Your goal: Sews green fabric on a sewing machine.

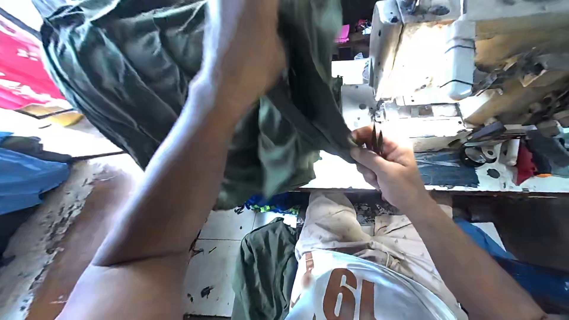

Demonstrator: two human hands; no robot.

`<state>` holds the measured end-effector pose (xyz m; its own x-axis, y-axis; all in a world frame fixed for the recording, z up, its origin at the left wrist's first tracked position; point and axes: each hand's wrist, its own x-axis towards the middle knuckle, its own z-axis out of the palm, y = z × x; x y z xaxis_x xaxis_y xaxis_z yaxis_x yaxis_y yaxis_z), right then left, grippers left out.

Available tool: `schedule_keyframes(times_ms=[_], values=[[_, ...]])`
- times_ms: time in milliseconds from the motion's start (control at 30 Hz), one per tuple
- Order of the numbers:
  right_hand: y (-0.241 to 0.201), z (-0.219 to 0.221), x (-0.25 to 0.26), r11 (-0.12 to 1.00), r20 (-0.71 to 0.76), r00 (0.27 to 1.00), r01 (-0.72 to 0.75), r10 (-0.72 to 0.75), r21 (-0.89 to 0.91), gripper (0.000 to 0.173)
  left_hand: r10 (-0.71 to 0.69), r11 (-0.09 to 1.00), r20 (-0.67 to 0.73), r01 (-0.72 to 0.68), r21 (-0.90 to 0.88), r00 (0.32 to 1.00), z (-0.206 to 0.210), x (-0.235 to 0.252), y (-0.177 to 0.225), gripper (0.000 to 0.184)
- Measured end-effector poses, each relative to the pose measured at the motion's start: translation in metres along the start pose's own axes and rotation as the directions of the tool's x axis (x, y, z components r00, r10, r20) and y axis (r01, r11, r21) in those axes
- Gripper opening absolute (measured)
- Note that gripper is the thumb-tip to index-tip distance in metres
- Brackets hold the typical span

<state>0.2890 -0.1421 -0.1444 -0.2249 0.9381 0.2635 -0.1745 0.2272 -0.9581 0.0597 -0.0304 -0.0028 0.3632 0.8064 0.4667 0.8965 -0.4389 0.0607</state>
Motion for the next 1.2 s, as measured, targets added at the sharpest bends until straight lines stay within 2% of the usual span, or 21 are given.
schedule_keyframes(times_ms=[33,67,133,200,233,300,367,433,500,567,633,733,800,867,900,1000,1100,1200], values=[[0.027,-0.015,-0.011,0.991,-0.061,0.991,-0.112,0.116,0.072,0.015,0.069,0.995,0.154,-0.057,-0.082,0.986,0.018,0.001,0.001,0.043],[0.05,-0.028,-0.019,0.977,-0.131,0.971,-0.189,0.201,0.098,0.012,0.179,0.974,0.249,-0.136,-0.182,0.952,0.039,-0.001,-0.006,0.053],[0.08,-0.047,-0.027,0.958,-0.251,0.93,-0.285,0.27,-0.025,0.011,0.369,0.886,0.336,-0.217,-0.411,0.867,0.076,-0.009,-0.019,0.047],[0.087,-0.053,-0.028,0.89,-0.328,0.928,-0.293,0.176,-0.349,0.012,0.463,0.811,0.393,-0.2,-0.551,0.794,0.093,-0.012,-0.019,0.031],[0.084,-0.051,-0.027,0.805,-0.347,0.933,-0.278,0.096,-0.525,0.017,0.477,0.797,0.408,-0.187,-0.574,0.779,0.094,-0.011,-0.014,0.023],[0.077,-0.042,-0.026,0.617,-0.316,0.943,-0.191,-0.1,-0.764,0.041,0.471,0.807,0.412,-0.193,-0.558,0.78,0.092,-0.008,-0.003,0.011],[0.076,-0.033,-0.021,0.459,-0.234,0.924,-0.075,-0.301,-0.885,0.05,0.443,0.835,0.411,-0.2,-0.512,0.797,0.085,-0.004,0.007,0.008],[0.079,-0.028,-0.014,0.377,-0.151,0.913,0.004,-0.38,-0.926,0.046,0.43,0.841,0.393,-0.203,-0.501,0.812,0.078,-0.001,0.015,0.009],[0.085,-0.029,-0.008,0.438,-0.131,0.904,0.067,-0.406,-0.896,0.031,0.421,0.836,0.363,-0.2,-0.511,0.831,0.074,-0.001,0.019,0.008],[0.084,-0.032,-0.006,0.644,-0.194,0.919,0.081,-0.345,-0.761,0.013,0.377,0.854,0.304,-0.2,-0.481,0.875,0.075,-0.002,0.02,0.008],[0.079,-0.037,-0.008,0.845,-0.249,0.95,0.029,-0.19,-0.535,0.012,0.312,0.887,0.223,-0.199,-0.417,0.924,0.083,-0.006,0.02,0.01],[0.077,-0.044,-0.014,0.962,-0.24,0.97,-0.085,0.021,-0.26,0.018,0.189,0.888,0.142,-0.108,-0.447,0.972,0.109,-0.017,0.03,0.014],[0.08,-0.05,-0.016,0.982,-0.256,0.958,-0.159,0.129,-0.102,0.02,0.101,0.819,0.14,-0.003,-0.574,0.985,0.13,-0.019,0.04,0.015],[0.085,-0.056,-0.017,0.983,-0.278,0.949,-0.171,0.147,-0.062,0.019,0.016,0.739,0.124,0.072,-0.67,0.992,0.155,-0.02,0.051,0.015],[0.087,-0.061,-0.017,0.985,-0.274,0.956,-0.139,0.107,-0.1,0.018,0.0,0.74,0.104,0.07,-0.668,0.995,0.163,-0.019,0.056,0.014],[0.091,-0.071,-0.017,0.971,-0.257,0.966,-0.083,0.024,-0.222,0.014,0.04,0.833,0.043,-0.01,-0.553,0.998,0.176,-0.014,0.065,0.015],[0.089,-0.073,-0.018,0.962,-0.3,0.951,-0.144,0.07,-0.232,0.012,0.113,0.861,-0.011,-0.103,-0.499,0.994,0.19,-0.006,0.062,0.014],[0.085,-0.072,-0.019,0.969,-0.356,0.929,-0.172,0.099,-0.178,0.007,0.121,0.853,-0.022,-0.115,-0.509,0.992,0.2,0.004,0.058,0.012]])
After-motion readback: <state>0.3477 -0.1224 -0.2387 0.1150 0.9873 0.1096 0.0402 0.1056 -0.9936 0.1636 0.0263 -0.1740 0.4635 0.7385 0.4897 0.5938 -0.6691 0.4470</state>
